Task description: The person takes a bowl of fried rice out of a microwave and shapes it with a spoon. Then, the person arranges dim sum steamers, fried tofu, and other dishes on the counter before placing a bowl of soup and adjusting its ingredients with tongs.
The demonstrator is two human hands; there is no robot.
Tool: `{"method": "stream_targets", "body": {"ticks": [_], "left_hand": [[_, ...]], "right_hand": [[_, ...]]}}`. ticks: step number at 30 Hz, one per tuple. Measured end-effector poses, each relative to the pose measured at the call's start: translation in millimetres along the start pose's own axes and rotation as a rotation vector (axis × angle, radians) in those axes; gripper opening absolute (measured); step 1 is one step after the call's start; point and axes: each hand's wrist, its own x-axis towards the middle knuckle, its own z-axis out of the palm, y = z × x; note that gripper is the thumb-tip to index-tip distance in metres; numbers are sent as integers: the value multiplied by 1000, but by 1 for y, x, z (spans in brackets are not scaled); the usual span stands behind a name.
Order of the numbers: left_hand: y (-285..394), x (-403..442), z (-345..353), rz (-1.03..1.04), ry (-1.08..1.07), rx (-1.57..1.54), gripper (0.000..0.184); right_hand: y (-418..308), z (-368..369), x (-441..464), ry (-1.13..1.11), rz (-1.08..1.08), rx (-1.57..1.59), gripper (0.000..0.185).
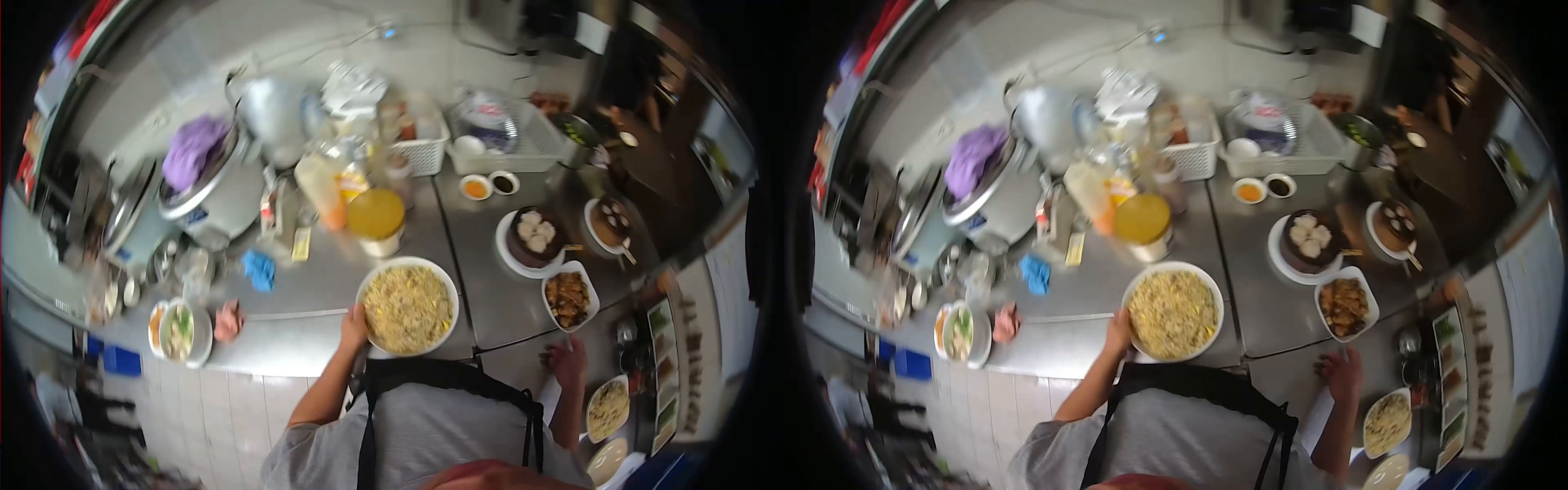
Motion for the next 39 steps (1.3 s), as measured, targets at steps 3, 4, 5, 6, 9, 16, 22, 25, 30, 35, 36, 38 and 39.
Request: {"method": "stream_targets", "body": {"ticks": [3,4,5,6,9,16,22,25,30,35,36,38,39], "left_hand": [[-2,20,49,79,-138,-149,42],[6,21,64,81,-206,-216,42],[14,20,78,97,-220,-218,41],[31,18,90,113,-235,-219,39],[50,20,124,114,-301,-216,37],[104,-12,157,-83,-478,-281,37],[105,-6,160,-149,-583,-328,42],[116,-5,147,-258,-718,-342,49],[100,-8,106,-187,-873,-43,66],[62,-61,18,-240,-1501,-433,73],[42,-70,1,-225,-1571,-539,74],[21,-68,-44,-24,-1489,-385,72],[12,-78,-67,-129,-1436,-463,71]], "right_hand": [[0,4,-12,5,-49,-63,41],[1,3,-13,27,-56,-62,41],[1,3,-15,47,-59,-64,40],[2,1,-17,50,-52,-43,40],[9,-6,-28,49,-53,16,39],[17,-13,-47,15,-116,65,37],[20,6,-44,-121,-112,23,37],[30,35,-45,-300,-111,-74,36],[55,113,-59,-436,136,-359,38],[86,164,-77,-964,214,-507,43],[90,177,-81,-1092,251,-559,42],[97,188,-83,-1275,341,-716,42],[99,193,-82,-1338,375,-835,41]]}}
